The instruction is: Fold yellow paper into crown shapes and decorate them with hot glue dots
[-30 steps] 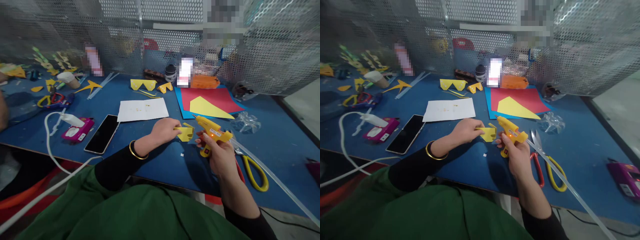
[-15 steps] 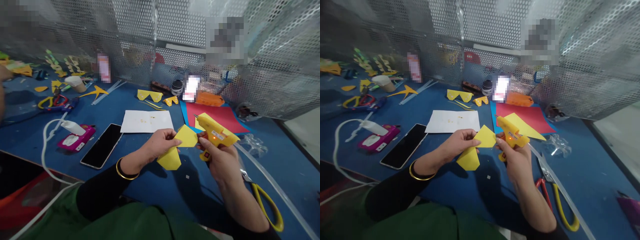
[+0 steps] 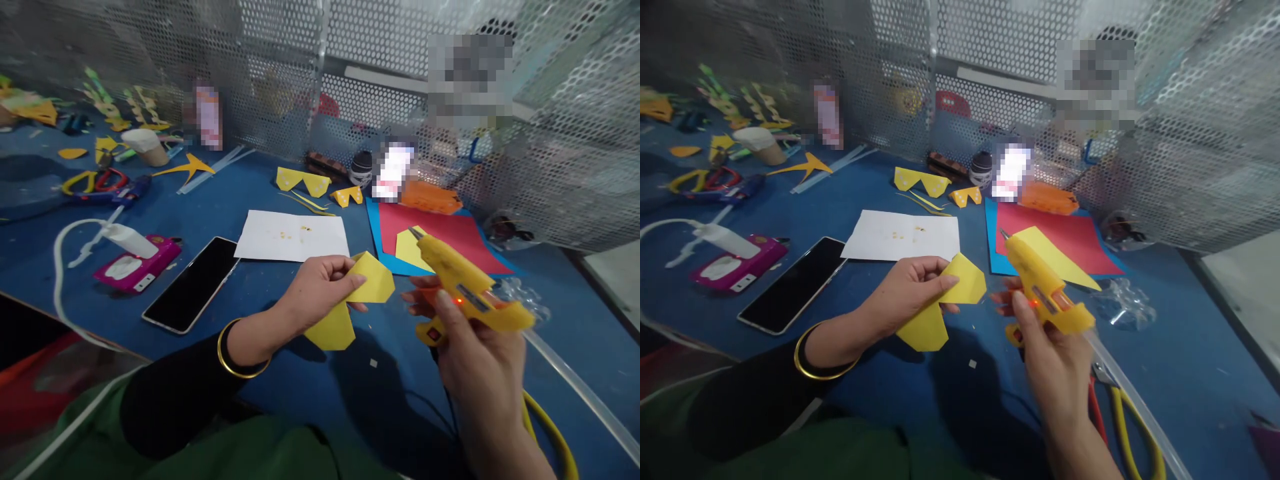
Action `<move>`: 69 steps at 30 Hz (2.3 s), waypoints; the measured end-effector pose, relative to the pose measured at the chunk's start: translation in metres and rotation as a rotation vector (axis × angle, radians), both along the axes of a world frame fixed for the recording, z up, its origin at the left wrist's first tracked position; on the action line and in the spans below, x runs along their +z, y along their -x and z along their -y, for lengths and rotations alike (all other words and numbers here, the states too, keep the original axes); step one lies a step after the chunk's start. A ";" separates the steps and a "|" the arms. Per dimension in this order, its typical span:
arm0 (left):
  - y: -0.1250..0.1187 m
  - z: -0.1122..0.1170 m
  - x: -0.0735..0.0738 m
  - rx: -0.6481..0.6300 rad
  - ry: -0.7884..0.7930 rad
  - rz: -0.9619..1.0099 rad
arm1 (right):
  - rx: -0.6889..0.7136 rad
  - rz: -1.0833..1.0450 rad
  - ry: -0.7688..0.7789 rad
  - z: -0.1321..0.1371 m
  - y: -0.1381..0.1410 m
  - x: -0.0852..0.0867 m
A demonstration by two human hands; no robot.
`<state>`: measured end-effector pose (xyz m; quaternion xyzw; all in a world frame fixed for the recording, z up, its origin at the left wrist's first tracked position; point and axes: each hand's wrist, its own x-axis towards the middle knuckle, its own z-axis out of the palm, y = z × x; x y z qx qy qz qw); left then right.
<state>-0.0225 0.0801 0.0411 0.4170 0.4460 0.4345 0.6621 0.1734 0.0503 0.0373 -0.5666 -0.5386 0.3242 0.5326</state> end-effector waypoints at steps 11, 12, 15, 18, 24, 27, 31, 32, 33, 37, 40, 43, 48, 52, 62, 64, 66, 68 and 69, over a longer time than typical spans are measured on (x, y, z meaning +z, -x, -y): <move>0.001 -0.001 0.007 0.098 -0.039 0.052 | 0.134 0.423 -0.131 0.017 0.008 0.004; 0.001 -0.001 0.007 0.102 -0.038 0.055 | 0.153 0.445 -0.146 0.016 0.006 0.003; 0.001 -0.001 0.006 0.107 -0.035 0.049 | 0.198 0.471 -0.186 0.013 0.002 0.000; 0.001 -0.001 0.005 0.104 -0.045 0.030 | 0.195 0.474 -0.203 0.012 0.000 -0.003; 0.000 0.000 0.004 0.104 -0.059 0.045 | 0.235 0.544 -0.254 0.010 -0.003 -0.006; 0.000 0.000 0.005 0.113 -0.054 0.046 | 0.215 0.553 -0.223 0.011 -0.003 -0.007; 0.000 0.000 0.004 0.106 -0.049 0.027 | 0.181 0.539 -0.165 0.013 -0.002 -0.006; 0.000 0.000 0.004 0.106 -0.051 0.027 | 0.184 0.536 -0.172 0.014 -0.002 -0.005; 0.000 0.000 0.005 0.107 -0.053 0.028 | 0.188 0.534 -0.183 0.014 -0.001 -0.005; 0.000 0.000 0.006 0.111 -0.057 0.041 | 0.172 0.536 -0.193 0.014 0.000 -0.005; 0.000 0.000 0.006 0.114 -0.058 0.053 | 0.164 0.544 -0.192 0.015 0.000 -0.005; -0.001 0.000 0.005 0.114 -0.051 0.048 | 0.177 0.565 -0.206 0.014 0.000 -0.005; -0.001 0.001 0.005 0.115 -0.047 0.041 | 0.201 0.560 -0.258 0.011 -0.001 -0.004; -0.001 0.000 0.004 0.115 -0.042 0.034 | 0.141 0.517 -0.219 0.013 0.003 -0.005; -0.001 0.000 0.003 0.119 -0.069 0.064 | 0.174 0.608 -0.235 0.010 -0.004 -0.007; -0.001 0.000 0.003 0.117 -0.073 0.067 | 0.159 0.609 -0.226 0.011 -0.004 -0.007; -0.001 0.001 0.003 0.119 -0.075 0.071 | 0.164 0.613 -0.237 0.012 -0.002 -0.007; -0.001 0.001 0.003 0.118 -0.074 0.074 | 0.150 0.593 -0.229 0.013 0.000 -0.008; -0.001 0.001 0.003 0.117 -0.074 0.073 | 0.139 0.576 -0.221 0.014 0.001 -0.008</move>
